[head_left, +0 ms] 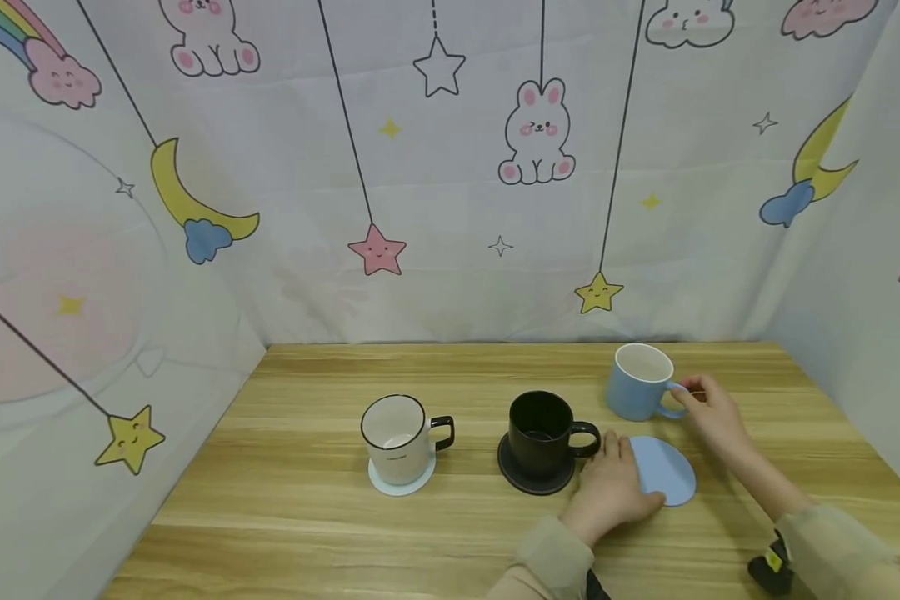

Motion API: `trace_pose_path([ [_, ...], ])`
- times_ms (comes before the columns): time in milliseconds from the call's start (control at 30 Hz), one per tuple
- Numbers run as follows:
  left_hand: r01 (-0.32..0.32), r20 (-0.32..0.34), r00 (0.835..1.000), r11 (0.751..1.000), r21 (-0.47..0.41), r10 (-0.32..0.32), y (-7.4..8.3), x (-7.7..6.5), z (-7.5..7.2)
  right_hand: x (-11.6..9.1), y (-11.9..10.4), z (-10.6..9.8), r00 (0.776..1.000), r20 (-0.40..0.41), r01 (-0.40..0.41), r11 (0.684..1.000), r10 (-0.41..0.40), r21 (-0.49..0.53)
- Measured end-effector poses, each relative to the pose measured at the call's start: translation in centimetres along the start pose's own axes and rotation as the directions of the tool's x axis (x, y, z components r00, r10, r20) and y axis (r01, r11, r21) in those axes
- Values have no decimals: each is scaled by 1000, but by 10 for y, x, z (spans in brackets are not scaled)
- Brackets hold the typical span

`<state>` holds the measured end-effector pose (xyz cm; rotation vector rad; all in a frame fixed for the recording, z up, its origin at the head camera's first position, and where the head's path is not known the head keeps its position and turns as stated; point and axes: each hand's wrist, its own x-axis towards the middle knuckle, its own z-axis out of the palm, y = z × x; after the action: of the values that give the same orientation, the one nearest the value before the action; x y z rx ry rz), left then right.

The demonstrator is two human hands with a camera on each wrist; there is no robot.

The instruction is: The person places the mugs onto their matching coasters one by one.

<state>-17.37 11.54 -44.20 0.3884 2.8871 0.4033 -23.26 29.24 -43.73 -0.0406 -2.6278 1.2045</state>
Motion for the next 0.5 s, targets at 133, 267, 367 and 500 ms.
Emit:
trace_pose_path([
  [133, 27, -5, 1000, 999, -25, -28, 0, 1, 1, 4, 1, 3, 1000, -12, -19, 1000, 19, 14],
  [267, 40, -11, 999, 998, -42, -41, -1, 2, 2, 7, 1, 5, 999, -1, -53, 997, 53, 53],
  [367, 39, -15, 999, 999, -37, -40, -1, 2, 3, 7, 1, 5, 997, 27, -81, 990, 79, 116],
  [500, 31, -21, 999, 999, -15, -32, -1, 1, 5, 8, 0, 5, 993, 59, -114, 971, 104, 209],
])
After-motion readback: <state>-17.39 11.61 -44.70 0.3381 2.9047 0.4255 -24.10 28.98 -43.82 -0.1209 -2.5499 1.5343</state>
